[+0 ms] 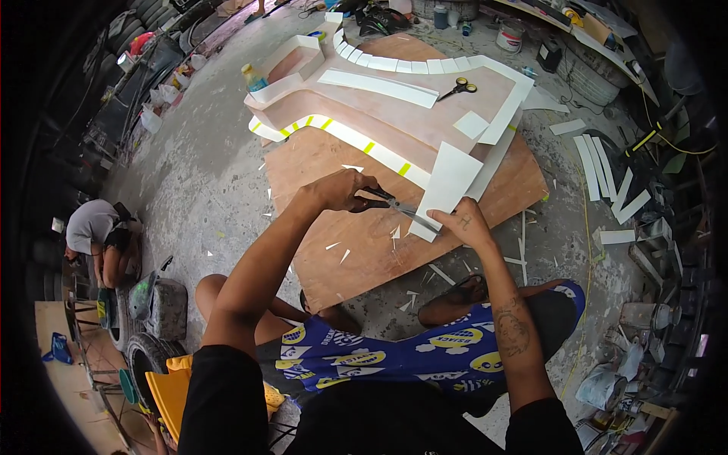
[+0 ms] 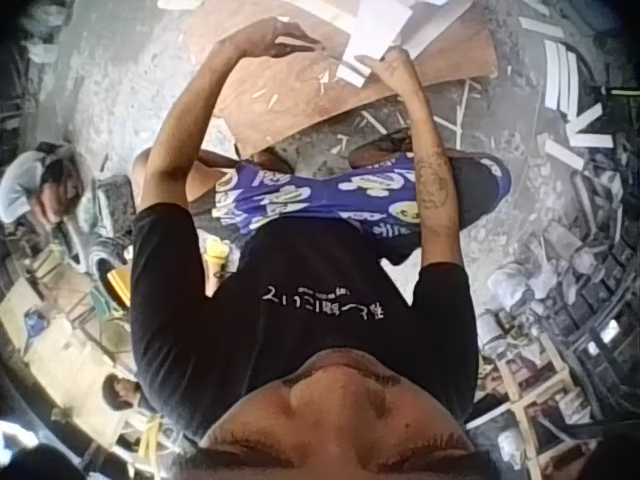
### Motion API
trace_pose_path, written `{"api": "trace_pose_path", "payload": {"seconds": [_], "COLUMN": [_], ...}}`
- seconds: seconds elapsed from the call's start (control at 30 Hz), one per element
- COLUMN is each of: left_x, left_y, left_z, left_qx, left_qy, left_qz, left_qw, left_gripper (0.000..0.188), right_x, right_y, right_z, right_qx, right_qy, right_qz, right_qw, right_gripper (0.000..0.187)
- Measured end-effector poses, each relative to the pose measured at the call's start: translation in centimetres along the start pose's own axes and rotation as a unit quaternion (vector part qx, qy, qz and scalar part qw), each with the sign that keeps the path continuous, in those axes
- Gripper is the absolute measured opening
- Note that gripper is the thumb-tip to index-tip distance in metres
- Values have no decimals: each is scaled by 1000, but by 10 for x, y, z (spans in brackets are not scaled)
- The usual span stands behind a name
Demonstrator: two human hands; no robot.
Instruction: Applying and trimming white foam strips onto a car body panel model.
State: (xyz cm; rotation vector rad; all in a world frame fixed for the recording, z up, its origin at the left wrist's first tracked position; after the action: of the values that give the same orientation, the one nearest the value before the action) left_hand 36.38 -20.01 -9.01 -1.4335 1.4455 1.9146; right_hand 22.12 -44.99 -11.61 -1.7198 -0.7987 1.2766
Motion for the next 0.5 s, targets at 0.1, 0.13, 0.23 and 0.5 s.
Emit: {"api": "trace_pose_path", "payload": {"seconds": [0.1, 0.13, 0.23, 0.5], "left_x": [1, 0, -3, -3], "left_y": [-8, -6, -2, -17], "left_z": [1, 0, -4, 6], "left_qx": [-17, -7, -19, -7], "left_qy": [-1, 7, 2, 23], "left_qz": [-18, -19, -12, -13], "left_qw": [1000, 1000, 1000, 1000], "left_gripper": [31, 29, 24, 19], "right_x": [3, 3, 5, 9], "right_y": [2, 3, 9, 5], "right_z": [0, 0, 0, -8], "right_qx": [-8, 0, -9, -1], "right_qy": [2, 2, 6, 24], "right_qz": [-2, 1, -7, -36], "right_qw": [1000, 1000, 1000, 999], "right_gripper": [31, 31, 31, 28]}}
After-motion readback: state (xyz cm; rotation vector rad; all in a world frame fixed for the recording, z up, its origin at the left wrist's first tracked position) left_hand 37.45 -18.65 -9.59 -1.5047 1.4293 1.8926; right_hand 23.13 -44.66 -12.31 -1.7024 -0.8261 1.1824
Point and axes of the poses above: each hand's wrist, its own z-axis away from the middle knuckle, its own x-axis out of the palm, y = z × x, the point moved 2 cm from there along -z, towards the middle knuckle, and after that the axes turned 14 degrees about y, right-handed, at the moved point
